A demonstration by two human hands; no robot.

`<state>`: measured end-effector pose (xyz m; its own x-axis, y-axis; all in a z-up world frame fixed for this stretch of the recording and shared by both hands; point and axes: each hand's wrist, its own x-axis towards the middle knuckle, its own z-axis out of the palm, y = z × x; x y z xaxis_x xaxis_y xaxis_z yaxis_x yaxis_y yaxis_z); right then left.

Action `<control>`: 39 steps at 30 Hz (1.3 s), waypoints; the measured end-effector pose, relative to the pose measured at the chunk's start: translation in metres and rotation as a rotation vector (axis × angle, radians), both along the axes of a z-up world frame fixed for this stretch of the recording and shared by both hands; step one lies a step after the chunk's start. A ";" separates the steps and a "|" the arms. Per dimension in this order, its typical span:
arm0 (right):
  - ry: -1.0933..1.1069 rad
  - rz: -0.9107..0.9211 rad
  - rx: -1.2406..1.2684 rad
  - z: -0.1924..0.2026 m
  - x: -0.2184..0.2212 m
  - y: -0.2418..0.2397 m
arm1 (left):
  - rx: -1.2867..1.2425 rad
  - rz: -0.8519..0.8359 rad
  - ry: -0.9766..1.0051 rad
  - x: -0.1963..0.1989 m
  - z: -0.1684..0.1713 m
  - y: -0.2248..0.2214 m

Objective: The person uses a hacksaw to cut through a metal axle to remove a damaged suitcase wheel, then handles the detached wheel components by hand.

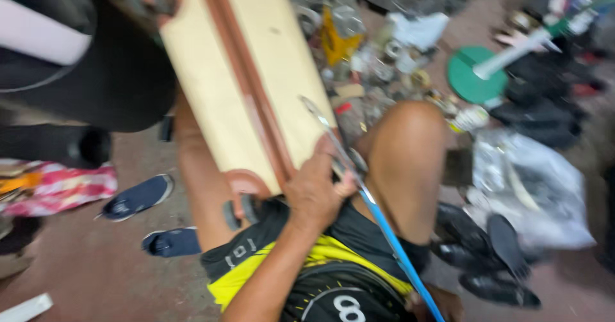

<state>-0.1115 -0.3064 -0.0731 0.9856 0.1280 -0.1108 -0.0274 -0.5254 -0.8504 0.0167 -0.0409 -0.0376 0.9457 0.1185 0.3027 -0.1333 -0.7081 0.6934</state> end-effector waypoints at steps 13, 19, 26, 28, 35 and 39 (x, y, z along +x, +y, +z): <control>-0.268 -0.006 0.089 -0.083 0.075 0.036 | -0.003 0.031 0.015 0.000 -0.016 -0.006; -0.153 0.245 0.128 -0.110 0.095 0.001 | -0.003 0.036 0.038 0.006 -0.010 -0.010; 0.038 0.092 0.475 -0.045 0.081 0.054 | -0.102 -0.051 0.084 0.013 -0.009 -0.001; 0.030 0.105 0.300 -0.035 0.062 0.052 | -0.058 0.002 0.172 0.013 -0.020 -0.001; 0.070 0.065 0.121 0.024 -0.016 0.001 | 0.120 0.069 0.153 0.006 -0.004 -0.001; 0.069 0.014 0.097 0.052 -0.017 0.009 | 0.058 0.054 -0.067 0.005 0.015 -0.003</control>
